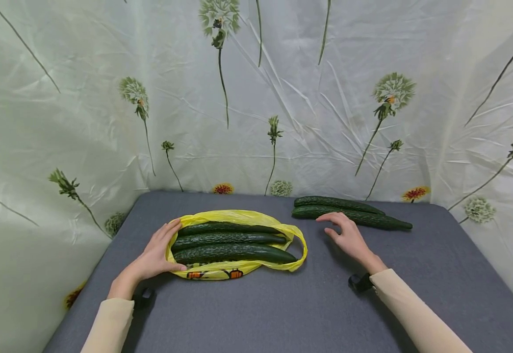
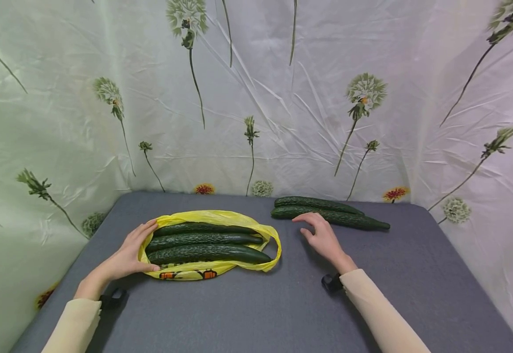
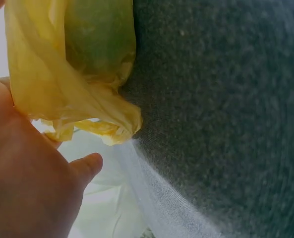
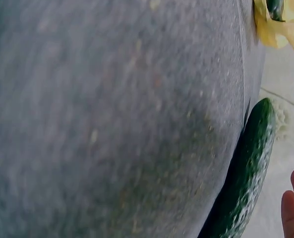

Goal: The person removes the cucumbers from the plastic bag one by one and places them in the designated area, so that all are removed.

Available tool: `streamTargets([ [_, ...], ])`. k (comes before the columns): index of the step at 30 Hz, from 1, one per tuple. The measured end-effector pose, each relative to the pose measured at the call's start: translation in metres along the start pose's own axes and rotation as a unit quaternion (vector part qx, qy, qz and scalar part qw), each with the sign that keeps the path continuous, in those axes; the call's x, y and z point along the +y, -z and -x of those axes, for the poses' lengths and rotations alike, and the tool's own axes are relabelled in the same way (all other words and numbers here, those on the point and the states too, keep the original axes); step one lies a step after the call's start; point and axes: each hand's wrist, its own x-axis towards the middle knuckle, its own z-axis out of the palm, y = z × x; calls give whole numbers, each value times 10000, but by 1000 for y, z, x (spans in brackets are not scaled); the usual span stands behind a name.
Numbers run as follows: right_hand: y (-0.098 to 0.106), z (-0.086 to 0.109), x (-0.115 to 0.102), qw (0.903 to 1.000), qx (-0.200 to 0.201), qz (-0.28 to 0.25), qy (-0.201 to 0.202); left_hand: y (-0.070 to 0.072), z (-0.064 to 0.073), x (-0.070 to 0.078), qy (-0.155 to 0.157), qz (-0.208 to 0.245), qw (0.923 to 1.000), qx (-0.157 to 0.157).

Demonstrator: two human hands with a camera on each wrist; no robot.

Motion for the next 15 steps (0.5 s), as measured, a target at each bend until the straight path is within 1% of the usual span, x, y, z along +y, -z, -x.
streamTargets([
  [11,-10,-1,-10,9996,-41,-243,146,0,2,-1,11,-134,9999,-94],
  [15,-13,-2,-14,9992,-48,-326,246,-2,3,-3,19,-6,9999,-102],
])
